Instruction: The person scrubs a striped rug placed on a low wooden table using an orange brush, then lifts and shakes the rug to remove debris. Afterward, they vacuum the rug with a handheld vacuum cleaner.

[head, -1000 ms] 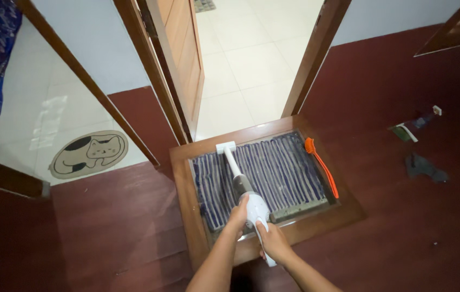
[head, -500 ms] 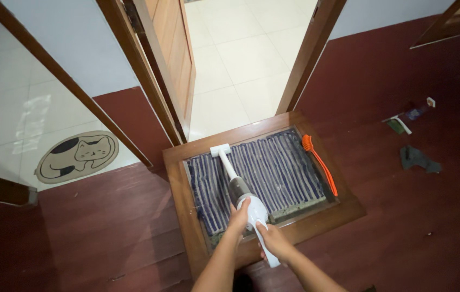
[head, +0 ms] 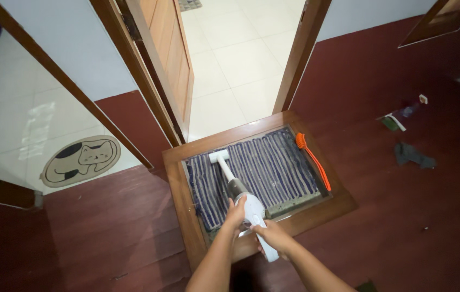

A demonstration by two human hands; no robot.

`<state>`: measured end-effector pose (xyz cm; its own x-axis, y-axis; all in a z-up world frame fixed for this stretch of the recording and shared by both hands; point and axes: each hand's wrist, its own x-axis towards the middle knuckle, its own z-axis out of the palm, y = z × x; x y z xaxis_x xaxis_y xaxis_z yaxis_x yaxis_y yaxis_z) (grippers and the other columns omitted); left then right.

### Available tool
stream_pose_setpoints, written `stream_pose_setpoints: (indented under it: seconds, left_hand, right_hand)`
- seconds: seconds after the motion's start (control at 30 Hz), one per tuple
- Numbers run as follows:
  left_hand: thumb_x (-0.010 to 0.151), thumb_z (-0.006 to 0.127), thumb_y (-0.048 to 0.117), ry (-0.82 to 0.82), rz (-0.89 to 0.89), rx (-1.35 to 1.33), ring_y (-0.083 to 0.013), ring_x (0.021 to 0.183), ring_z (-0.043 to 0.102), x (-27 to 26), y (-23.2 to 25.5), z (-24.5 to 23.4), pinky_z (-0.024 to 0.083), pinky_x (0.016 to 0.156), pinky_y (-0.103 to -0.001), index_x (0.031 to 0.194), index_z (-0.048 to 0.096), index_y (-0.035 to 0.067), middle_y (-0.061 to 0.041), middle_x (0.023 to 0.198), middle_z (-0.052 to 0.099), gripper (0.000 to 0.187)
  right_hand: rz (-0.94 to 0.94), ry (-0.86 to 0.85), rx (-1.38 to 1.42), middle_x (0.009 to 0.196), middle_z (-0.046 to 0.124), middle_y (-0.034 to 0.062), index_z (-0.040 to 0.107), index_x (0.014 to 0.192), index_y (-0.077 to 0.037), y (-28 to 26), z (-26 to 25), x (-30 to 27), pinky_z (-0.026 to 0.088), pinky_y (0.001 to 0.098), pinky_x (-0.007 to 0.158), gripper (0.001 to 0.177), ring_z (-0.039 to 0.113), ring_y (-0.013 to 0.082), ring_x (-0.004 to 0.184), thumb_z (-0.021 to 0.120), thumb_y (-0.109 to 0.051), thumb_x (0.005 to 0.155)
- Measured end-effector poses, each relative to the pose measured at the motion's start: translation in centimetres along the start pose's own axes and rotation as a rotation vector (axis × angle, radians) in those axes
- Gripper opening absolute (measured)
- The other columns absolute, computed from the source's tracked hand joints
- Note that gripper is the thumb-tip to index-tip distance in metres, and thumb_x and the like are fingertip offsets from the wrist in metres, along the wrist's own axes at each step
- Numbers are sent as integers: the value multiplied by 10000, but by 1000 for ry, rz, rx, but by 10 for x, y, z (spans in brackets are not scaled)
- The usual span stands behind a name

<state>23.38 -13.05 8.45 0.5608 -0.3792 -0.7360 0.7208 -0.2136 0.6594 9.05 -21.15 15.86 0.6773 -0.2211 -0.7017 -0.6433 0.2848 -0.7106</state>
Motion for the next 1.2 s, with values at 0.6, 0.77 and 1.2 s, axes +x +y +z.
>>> stream_pose_setpoints:
  seconds: [0.6, 0.77, 1.2]
  left_hand:
    - [860, 584, 617, 8, 43, 76, -357, 1348, 553, -25, -85, 8, 505, 1052, -453, 1639, -48, 112, -246, 1564, 412, 1122]
    - [838, 597, 602, 7, 43, 40, -350, 1339, 569, -37, -109, 13, 509, 1049, -443, 1636, -41, 101, -242, 1556, 438, 1138]
    - [885, 617, 616, -2, 121, 36, -320, 1367, 529, -57, -192, 30, 471, 1081, -416, 1632, -34, 70, -224, 1580, 417, 1131]
  right_hand:
    - [1, -8, -68, 699, 600, 54, 607, 951, -42, 46, -8, -72, 499, 338, 443, 290, 591, 181, 478, 602, -328, 999]
    - [-23, -33, -106, 708, 602, 64, 597, 934, -9, 75, -15, -83, 507, 326, 449, 348, 604, 181, 482, 594, -346, 1019]
    - [14, -64, -96, 716, 610, 62, 623, 949, -19, 125, -38, -144, 523, 336, 473, 334, 615, 182, 512, 594, -346, 1011]
